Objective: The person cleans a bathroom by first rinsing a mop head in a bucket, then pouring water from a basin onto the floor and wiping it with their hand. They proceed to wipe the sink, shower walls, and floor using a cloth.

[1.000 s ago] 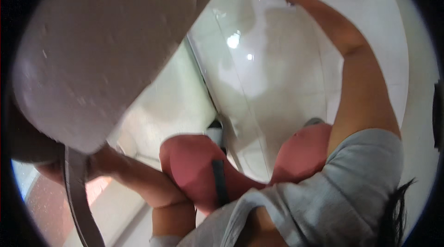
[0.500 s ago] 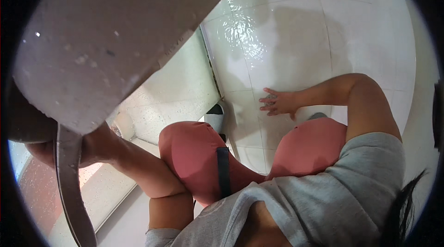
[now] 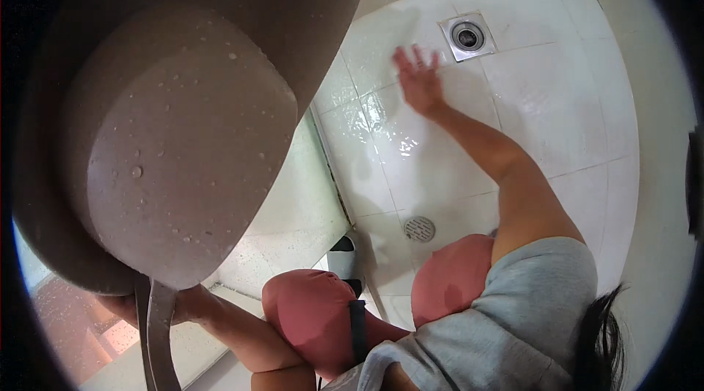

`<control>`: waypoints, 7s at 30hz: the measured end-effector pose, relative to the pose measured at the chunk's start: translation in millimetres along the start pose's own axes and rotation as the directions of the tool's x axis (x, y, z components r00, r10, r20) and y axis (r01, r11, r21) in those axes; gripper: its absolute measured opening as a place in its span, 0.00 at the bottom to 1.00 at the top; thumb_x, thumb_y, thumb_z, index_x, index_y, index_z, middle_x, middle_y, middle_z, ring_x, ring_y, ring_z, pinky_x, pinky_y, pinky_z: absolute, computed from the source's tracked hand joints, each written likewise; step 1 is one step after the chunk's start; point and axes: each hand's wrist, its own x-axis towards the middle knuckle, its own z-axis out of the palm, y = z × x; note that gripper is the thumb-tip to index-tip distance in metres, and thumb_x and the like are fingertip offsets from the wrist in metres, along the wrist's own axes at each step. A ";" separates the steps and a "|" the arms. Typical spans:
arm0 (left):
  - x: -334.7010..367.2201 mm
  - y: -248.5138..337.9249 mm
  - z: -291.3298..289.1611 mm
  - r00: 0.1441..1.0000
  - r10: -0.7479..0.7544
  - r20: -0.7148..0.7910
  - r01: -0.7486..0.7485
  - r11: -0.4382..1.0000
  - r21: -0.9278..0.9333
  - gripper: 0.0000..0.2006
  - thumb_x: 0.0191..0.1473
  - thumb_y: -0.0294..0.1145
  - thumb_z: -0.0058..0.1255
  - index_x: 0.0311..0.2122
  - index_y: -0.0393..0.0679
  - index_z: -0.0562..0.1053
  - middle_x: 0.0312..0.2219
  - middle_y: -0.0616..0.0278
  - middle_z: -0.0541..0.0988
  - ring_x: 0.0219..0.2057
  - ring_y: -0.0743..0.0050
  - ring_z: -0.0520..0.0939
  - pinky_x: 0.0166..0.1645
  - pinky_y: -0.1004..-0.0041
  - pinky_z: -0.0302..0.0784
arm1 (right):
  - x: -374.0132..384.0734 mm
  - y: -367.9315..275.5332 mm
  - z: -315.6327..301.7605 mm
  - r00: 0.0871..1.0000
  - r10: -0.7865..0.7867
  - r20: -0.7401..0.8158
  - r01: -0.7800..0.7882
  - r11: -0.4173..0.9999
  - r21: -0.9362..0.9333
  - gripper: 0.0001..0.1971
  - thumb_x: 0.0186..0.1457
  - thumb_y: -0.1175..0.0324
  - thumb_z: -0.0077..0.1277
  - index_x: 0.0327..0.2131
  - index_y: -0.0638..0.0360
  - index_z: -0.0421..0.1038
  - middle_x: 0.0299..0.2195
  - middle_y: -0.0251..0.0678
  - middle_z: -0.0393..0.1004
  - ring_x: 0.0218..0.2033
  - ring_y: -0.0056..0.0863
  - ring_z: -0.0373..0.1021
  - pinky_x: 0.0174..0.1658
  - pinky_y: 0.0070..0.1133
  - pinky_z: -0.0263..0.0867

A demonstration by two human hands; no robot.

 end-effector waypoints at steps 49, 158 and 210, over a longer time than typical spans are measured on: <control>12.3 4.8 50.7 0.934 0.337 0.122 -0.358 0.886 0.293 0.31 0.49 0.54 0.48 0.46 0.32 0.64 0.36 0.56 0.75 0.35 0.68 0.77 0.41 0.68 0.74 | -15.5 97.4 -67.5 0.978 -0.206 0.028 0.207 0.953 -0.223 0.24 0.55 0.63 0.37 0.57 0.43 0.55 0.61 0.27 0.47 0.61 0.39 0.46 0.54 0.55 0.43; 2.1 -19.5 69.6 0.951 0.138 0.275 -0.186 0.970 0.157 0.27 0.37 0.33 0.62 0.43 0.30 0.67 0.35 0.49 0.75 0.35 0.59 0.76 0.42 0.66 0.70 | -25.5 127.6 -60.7 0.994 0.107 0.016 -0.102 0.974 -0.205 0.28 0.55 0.46 0.37 0.57 0.45 0.56 0.61 0.33 0.48 0.62 0.45 0.38 0.57 0.54 0.31; -10.5 37.6 45.4 0.902 -0.370 0.223 0.410 0.895 -0.173 0.29 0.45 0.29 0.57 0.52 0.34 0.60 0.44 0.57 0.69 0.44 0.69 0.70 0.51 0.69 0.63 | 99.8 -3.0 55.5 0.988 0.057 0.143 -0.145 0.666 0.732 0.26 0.58 0.58 0.29 0.60 0.50 0.47 0.62 0.32 0.45 0.63 0.40 0.37 0.58 0.54 0.24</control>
